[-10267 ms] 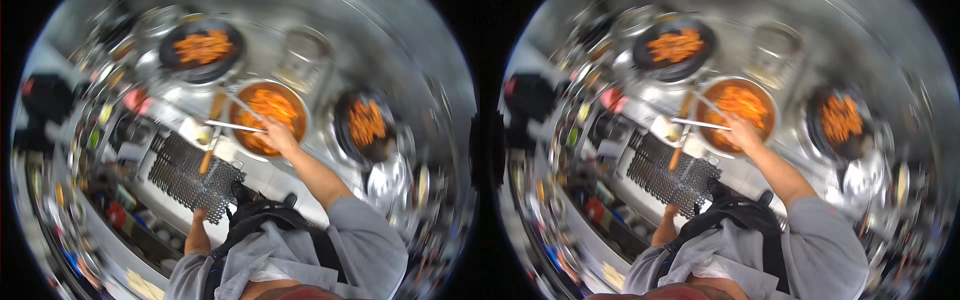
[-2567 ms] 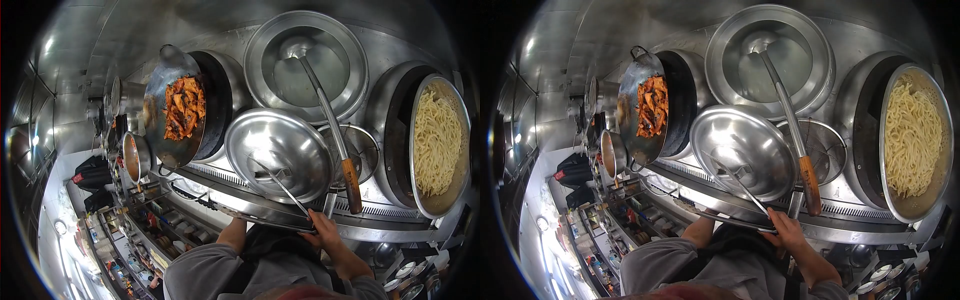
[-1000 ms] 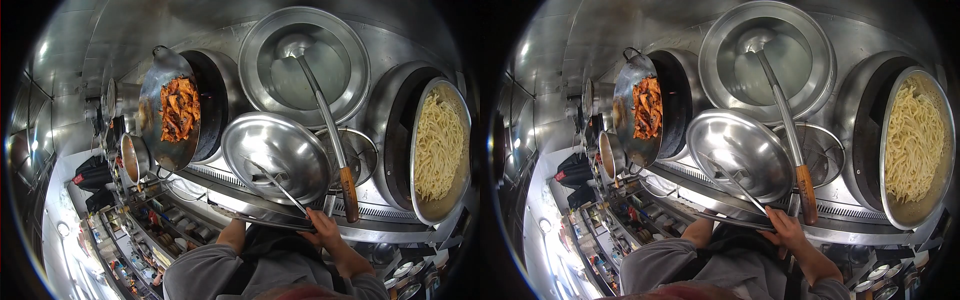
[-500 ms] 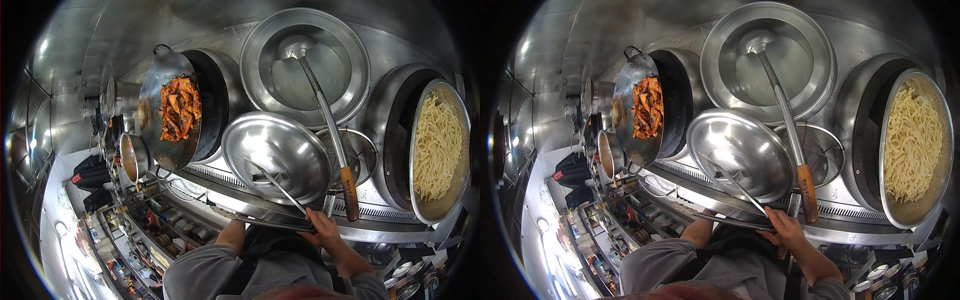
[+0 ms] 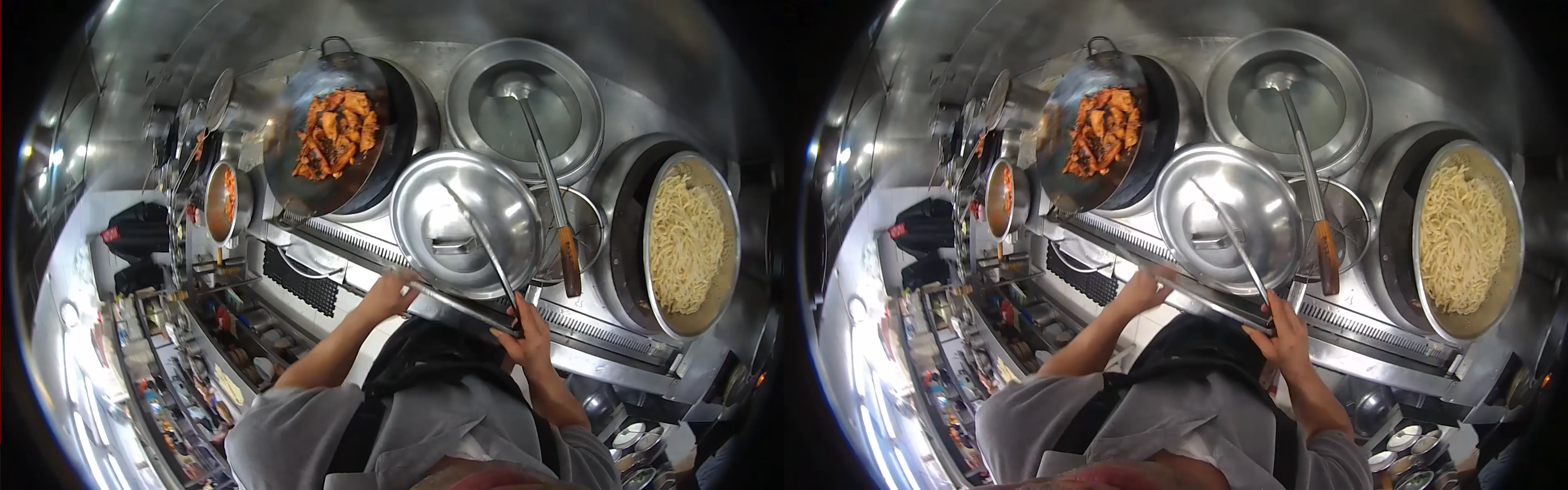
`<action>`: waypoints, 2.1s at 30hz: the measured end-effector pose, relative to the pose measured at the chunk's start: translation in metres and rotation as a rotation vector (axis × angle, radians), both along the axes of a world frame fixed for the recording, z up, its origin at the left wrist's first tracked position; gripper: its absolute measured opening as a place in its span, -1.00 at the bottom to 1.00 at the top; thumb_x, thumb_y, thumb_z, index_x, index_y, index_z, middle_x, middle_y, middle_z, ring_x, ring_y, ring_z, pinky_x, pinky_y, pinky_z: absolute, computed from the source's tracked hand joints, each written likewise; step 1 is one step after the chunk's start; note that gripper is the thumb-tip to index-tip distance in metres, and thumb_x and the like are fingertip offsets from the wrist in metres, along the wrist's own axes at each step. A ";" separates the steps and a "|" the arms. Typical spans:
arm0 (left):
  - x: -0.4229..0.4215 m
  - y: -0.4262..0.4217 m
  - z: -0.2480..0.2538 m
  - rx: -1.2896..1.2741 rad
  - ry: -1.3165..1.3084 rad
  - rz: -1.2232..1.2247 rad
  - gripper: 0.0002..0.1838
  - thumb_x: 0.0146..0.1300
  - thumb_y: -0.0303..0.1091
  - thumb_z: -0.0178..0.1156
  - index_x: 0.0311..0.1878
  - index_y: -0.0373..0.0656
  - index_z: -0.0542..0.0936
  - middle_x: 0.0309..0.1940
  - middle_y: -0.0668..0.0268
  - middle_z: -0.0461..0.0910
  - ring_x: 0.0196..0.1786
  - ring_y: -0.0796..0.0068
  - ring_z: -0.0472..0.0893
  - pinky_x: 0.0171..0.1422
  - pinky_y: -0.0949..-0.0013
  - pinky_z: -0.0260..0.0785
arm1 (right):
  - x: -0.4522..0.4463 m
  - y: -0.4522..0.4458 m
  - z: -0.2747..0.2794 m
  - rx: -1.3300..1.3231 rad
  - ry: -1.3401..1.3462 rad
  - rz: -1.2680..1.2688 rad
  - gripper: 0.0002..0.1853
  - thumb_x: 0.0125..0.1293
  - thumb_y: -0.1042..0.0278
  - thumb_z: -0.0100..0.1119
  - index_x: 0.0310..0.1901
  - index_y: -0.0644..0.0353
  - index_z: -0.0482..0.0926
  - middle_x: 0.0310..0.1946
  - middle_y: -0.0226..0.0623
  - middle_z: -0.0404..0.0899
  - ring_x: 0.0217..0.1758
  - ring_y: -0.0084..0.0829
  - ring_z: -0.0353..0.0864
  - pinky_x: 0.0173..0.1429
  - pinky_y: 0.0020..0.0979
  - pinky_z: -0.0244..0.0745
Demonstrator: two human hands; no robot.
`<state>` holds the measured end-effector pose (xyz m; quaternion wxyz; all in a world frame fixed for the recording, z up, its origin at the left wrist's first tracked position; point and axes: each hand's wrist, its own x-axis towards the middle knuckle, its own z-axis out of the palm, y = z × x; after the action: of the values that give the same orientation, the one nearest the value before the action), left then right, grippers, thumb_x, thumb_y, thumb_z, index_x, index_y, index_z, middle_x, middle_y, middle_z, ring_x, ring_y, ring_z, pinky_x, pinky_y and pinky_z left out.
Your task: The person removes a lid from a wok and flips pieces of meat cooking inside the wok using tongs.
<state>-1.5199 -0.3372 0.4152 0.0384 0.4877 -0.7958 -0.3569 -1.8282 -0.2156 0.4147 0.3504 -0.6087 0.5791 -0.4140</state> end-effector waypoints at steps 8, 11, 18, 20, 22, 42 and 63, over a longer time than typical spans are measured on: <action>-0.080 -0.058 -0.061 -0.183 -0.201 -0.286 -0.59 0.12 -0.32 0.25 0.04 -0.21 0.48 -0.12 0.08 0.61 0.05 0.04 0.57 0.14 0.06 0.42 | 0.014 0.012 0.072 -0.008 -0.090 -0.327 -0.23 -0.01 0.54 0.39 0.32 0.37 0.35 -0.21 -0.31 0.51 -0.34 -0.60 0.40 -0.30 -0.54 0.34; -0.063 -0.056 -0.033 -0.204 0.094 -0.250 -0.73 0.17 -0.35 0.22 -0.07 -0.19 0.48 -0.23 0.04 0.61 -0.11 -0.05 0.59 -0.01 0.02 0.45 | 0.021 0.027 0.093 -0.085 0.074 -0.427 -0.23 -0.03 0.55 0.42 0.29 0.37 0.36 -0.24 -0.30 0.49 -0.39 -0.50 0.42 -0.34 -0.49 0.34; -0.019 -0.082 0.105 -0.295 0.484 -0.351 -0.73 0.19 -0.32 0.25 -0.07 -0.19 0.54 -0.41 0.04 0.60 -0.32 -0.08 0.59 -0.20 0.03 0.45 | 0.093 0.068 0.141 -0.188 0.152 -0.742 -0.26 0.04 0.62 0.26 0.35 0.39 0.31 -0.22 -0.26 0.50 -0.23 -0.48 0.46 -0.19 -0.52 0.39; -0.003 -0.096 0.131 -0.270 0.573 -0.380 -0.78 0.19 -0.31 0.26 -0.14 -0.19 0.58 -0.44 0.04 0.59 -0.33 -0.11 0.58 -0.21 0.01 0.43 | 0.128 0.070 0.151 -0.241 0.104 -0.791 -0.28 0.08 0.62 0.22 0.36 0.38 0.29 -0.17 -0.27 0.51 -0.22 -0.50 0.45 -0.18 -0.53 0.38; 0.017 -0.110 0.163 -0.241 0.583 -0.385 -0.79 0.17 -0.31 0.27 -0.18 -0.19 0.59 -0.44 0.03 0.59 -0.32 -0.10 0.59 -0.20 0.01 0.43 | 0.157 0.077 0.155 -0.279 0.043 -0.828 -0.30 0.12 0.61 0.17 0.37 0.38 0.28 -0.11 -0.28 0.52 -0.21 -0.51 0.45 -0.18 -0.55 0.38; 0.166 -0.334 0.037 -0.387 -0.032 0.053 -0.69 0.24 -0.24 0.13 -0.01 -0.15 0.61 -0.02 0.03 0.61 0.10 0.02 0.58 0.21 0.05 0.41 | 0.321 0.035 0.161 -0.423 -0.394 -0.784 -0.41 0.42 0.43 0.05 0.41 0.38 0.15 -0.44 -0.35 0.44 -0.56 -0.70 0.27 -0.38 -0.57 0.42; 0.628 0.138 -0.141 0.063 0.170 0.417 -0.72 0.19 -0.24 0.15 -0.11 -0.15 0.67 -0.16 0.05 0.67 -0.06 0.01 0.65 0.07 0.09 0.50 | 0.499 0.025 0.207 -0.581 -0.386 -0.498 -0.39 0.30 0.50 0.10 0.36 0.39 0.18 -0.06 -0.15 0.44 -0.53 -0.62 0.42 -0.61 -0.61 0.29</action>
<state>-0.8922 -0.1989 0.2746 0.1628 0.6108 -0.6602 -0.4057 -1.3293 -0.1905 0.6215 0.1557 -0.4350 0.4913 -0.7384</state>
